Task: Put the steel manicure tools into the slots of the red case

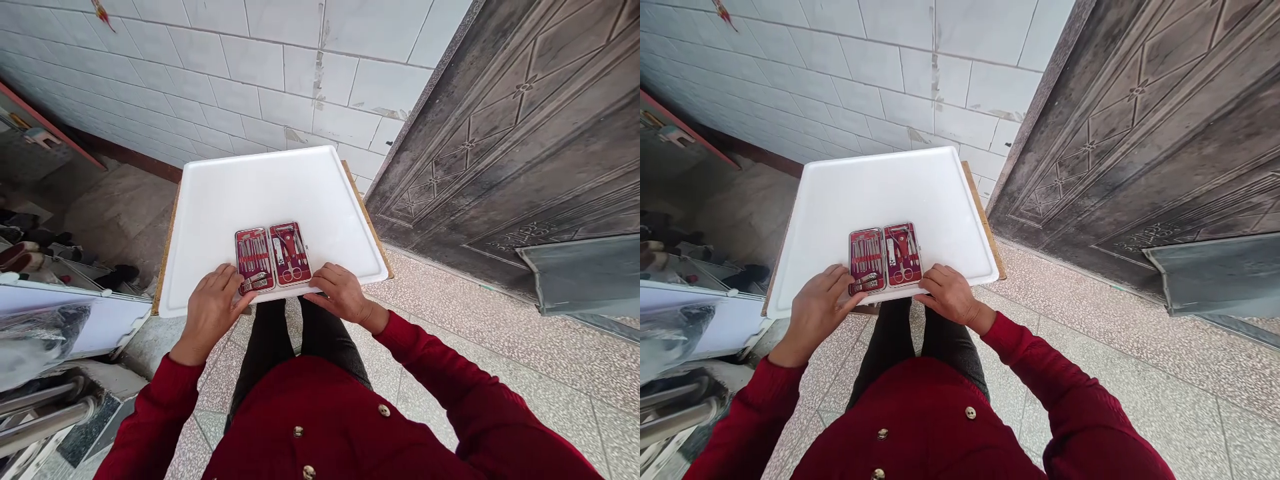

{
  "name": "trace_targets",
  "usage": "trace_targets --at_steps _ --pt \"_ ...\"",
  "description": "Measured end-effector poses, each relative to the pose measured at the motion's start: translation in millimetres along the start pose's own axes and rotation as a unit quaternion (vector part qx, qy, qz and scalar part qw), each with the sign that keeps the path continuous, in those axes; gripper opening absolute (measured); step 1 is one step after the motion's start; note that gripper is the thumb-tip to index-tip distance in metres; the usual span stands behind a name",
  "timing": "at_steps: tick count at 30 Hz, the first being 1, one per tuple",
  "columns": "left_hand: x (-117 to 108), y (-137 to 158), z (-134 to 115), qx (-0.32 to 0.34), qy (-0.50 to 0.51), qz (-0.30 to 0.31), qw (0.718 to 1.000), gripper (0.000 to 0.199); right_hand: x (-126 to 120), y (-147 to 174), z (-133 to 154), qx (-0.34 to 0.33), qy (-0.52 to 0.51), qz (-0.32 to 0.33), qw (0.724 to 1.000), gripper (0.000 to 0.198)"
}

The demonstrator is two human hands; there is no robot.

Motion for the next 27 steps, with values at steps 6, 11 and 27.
trace_targets --at_steps 6,11,27 --pt "-1.4 -8.1 -4.1 -0.021 -0.012 -0.004 1.000 0.032 -0.7 -2.0 -0.8 -0.008 -0.017 -0.002 1.000 0.019" --pt "4.2 -23.3 -1.2 -0.041 0.000 -0.005 0.999 0.035 1.8 0.1 -2.4 0.006 -0.028 0.028 0.999 0.019" --pt "5.9 -63.2 34.5 -0.025 0.036 0.059 0.997 0.050 -5.8 -8.7 -5.2 0.046 -0.060 0.059 0.995 0.024"
Point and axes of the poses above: each hand's wrist, its own y-axis away from the middle knuckle, its own x-axis out of the palm, z = x × y, the point moved 5 cm from there along -y, towards the middle knuckle, and after that the axes turned 1 degree about x, right-handed, at the moved point
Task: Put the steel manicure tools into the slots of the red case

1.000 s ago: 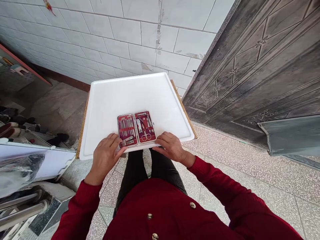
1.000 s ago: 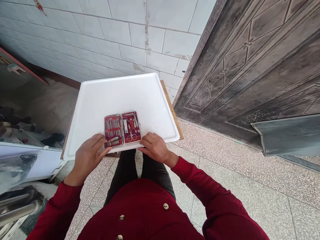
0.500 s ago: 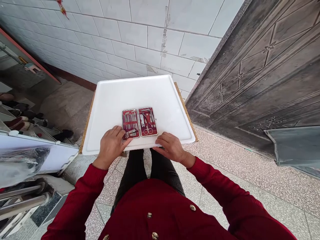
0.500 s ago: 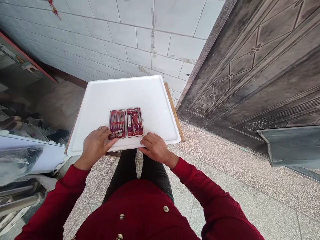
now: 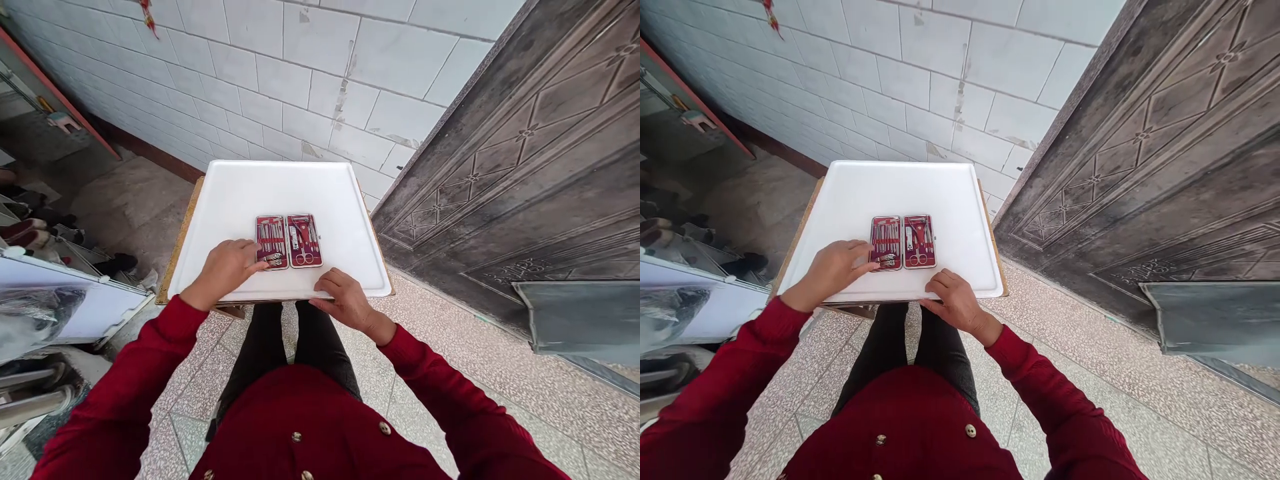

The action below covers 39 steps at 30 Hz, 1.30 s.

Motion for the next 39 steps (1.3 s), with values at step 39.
trace_targets --at_steps 39 --pt "33.0 -59.3 66.9 -0.057 0.144 -0.085 0.984 0.030 1.2 -47.6 14.3 0.035 0.018 0.038 0.999 0.022"
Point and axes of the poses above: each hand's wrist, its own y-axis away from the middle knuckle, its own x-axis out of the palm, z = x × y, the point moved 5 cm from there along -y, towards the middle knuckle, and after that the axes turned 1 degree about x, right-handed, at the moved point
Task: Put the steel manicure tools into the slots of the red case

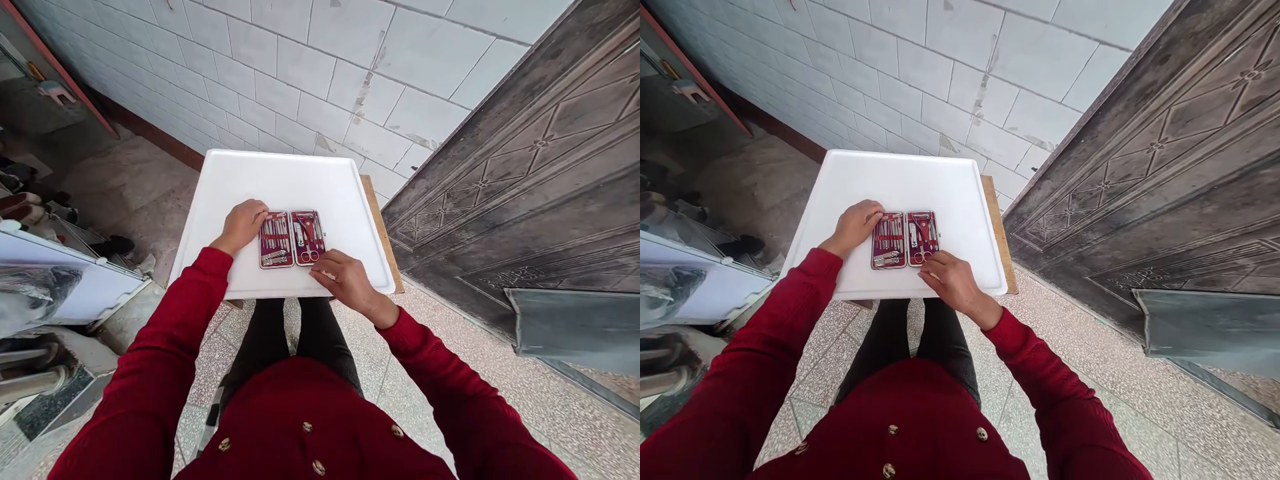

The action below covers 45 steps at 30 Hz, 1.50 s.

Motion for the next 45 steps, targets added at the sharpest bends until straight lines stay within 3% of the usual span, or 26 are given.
trace_targets --at_steps 10,15,20,25,37,41,45 --pt "10.1 1.3 2.7 0.029 0.002 -0.013 0.999 0.030 33.3 -71.0 19.8 -0.038 0.090 0.135 0.986 0.015" --pt "10.2 1.8 0.6 0.030 -0.002 -0.020 0.999 0.030 42.7 -84.3 22.5 -0.020 0.125 0.223 0.967 0.011" --pt "9.3 2.6 -1.8 0.034 -0.008 -0.027 0.999 0.030 42.9 -93.7 29.5 -0.006 0.167 0.307 0.937 0.019" --pt "9.9 3.9 -3.8 0.039 -0.017 -0.021 0.999 0.028 40.6 -101.8 36.0 -0.026 0.192 0.355 0.915 0.021" --pt "7.5 5.5 -6.1 0.033 -0.029 -0.022 0.999 0.029 18.1 -98.7 17.7 -0.063 0.231 0.362 0.901 0.015" --pt "8.3 5.8 -5.7 0.031 -0.028 -0.023 0.999 0.029 3.7 -103.6 -0.2 -0.040 0.228 0.329 0.916 0.012" --pt "8.5 5.8 -5.3 0.024 -0.033 -0.030 0.999 0.029 -1.7 -130.3 -24.7 0.004 0.208 0.248 0.946 0.011"
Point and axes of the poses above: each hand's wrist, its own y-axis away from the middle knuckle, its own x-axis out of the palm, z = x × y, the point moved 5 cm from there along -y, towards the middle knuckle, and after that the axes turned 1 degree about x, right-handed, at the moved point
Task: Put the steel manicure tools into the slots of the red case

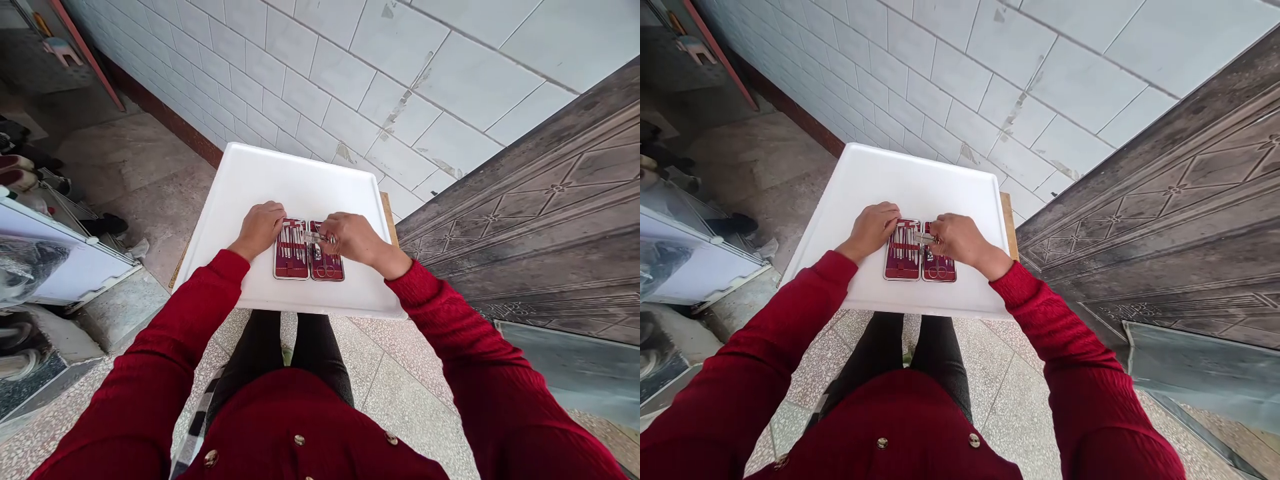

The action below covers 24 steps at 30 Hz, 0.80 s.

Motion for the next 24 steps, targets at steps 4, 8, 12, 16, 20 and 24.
trace_targets --at_steps 4,8,12,16,20,24 --pt "-0.8 0.4 1.2 -0.011 0.010 -0.005 1.000 0.028 2.0 -47.2 -21.2 0.063 -0.037 -0.034 0.997 0.014" --pt "-1.0 0.8 4.1 -0.029 0.027 -0.008 0.999 0.027 9.5 -89.7 -28.5 0.101 -0.027 -0.027 0.994 0.015" --pt "-0.5 0.8 5.2 -0.036 0.030 -0.007 0.999 0.024 19.9 -105.0 -28.9 0.111 -0.019 0.005 0.994 0.015" --pt "0.3 0.6 5.4 -0.034 0.028 -0.014 0.999 0.024 24.9 -99.2 -32.3 0.112 -0.036 -0.015 0.993 0.019" --pt "-0.1 0.5 6.9 -0.038 0.039 -0.025 0.998 0.029 20.0 -82.3 -28.9 0.102 -0.071 -0.083 0.989 0.022" --pt "-1.4 -0.3 8.4 -0.041 0.045 -0.033 0.998 0.031 18.6 -61.4 -6.8 0.063 -0.108 -0.076 0.989 0.015"
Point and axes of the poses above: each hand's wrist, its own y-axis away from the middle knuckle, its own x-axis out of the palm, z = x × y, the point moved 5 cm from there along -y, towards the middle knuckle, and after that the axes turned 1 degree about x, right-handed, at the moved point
